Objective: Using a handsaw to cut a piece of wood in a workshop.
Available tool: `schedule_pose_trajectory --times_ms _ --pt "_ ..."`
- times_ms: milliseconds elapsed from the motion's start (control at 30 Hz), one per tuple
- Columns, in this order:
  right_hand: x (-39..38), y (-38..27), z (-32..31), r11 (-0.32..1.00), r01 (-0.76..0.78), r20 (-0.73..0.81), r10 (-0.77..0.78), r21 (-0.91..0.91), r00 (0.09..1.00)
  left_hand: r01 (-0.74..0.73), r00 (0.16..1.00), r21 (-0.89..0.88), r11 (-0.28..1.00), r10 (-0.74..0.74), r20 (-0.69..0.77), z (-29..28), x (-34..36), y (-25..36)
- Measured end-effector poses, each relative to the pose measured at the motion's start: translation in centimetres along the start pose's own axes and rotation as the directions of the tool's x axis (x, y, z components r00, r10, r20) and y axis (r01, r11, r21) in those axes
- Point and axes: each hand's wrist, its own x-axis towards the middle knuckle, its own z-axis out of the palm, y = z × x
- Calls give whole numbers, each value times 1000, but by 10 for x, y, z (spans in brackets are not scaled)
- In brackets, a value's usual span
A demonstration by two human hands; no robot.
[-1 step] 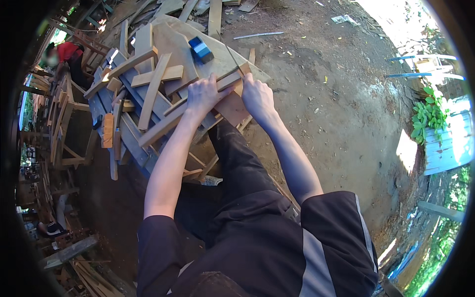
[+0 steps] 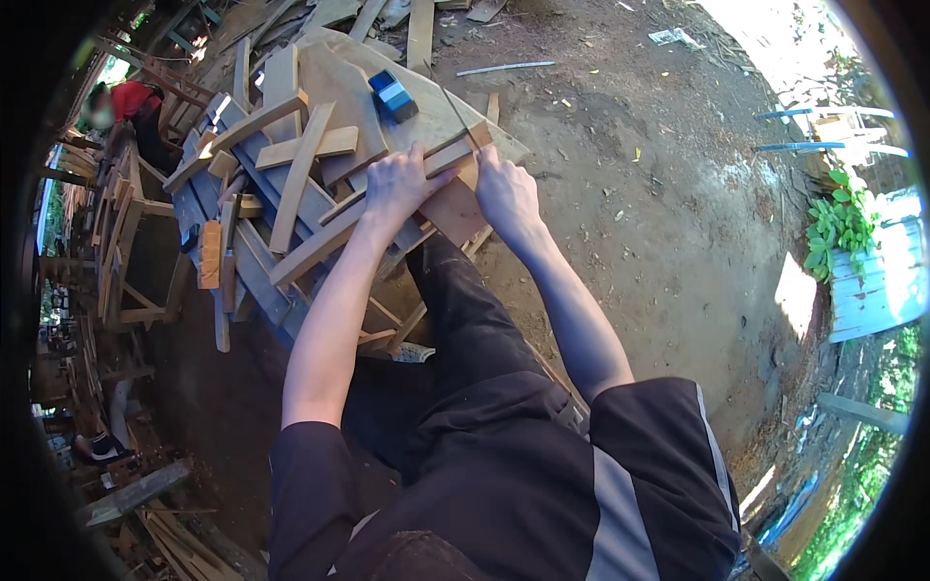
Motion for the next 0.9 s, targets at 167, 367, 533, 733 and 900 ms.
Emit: schedule_pose_trajectory --times_ms 167,367,533,733,900 --pt "-70 0 -15 999 -48 50 49 -20 998 32 999 -3 999 -32 14 4 -1 -6" --pt "-72 -2 -31 990 -135 131 138 -29 982 16 998 -68 998 -11 61 1 -2 -11" --pt "1 3 2 1000 -19 -50 19 -2 999 -34 999 -68 997 33 -22 6 0 1" --pt "-28 1 8 1000 -2 -46 3 11 999 53 994 -57 997 -48 94 -6 2 -5" --pt "-94 5 -17 993 -117 92 115 16 989 56 993 -63 996 -49 108 -4 1 -9"
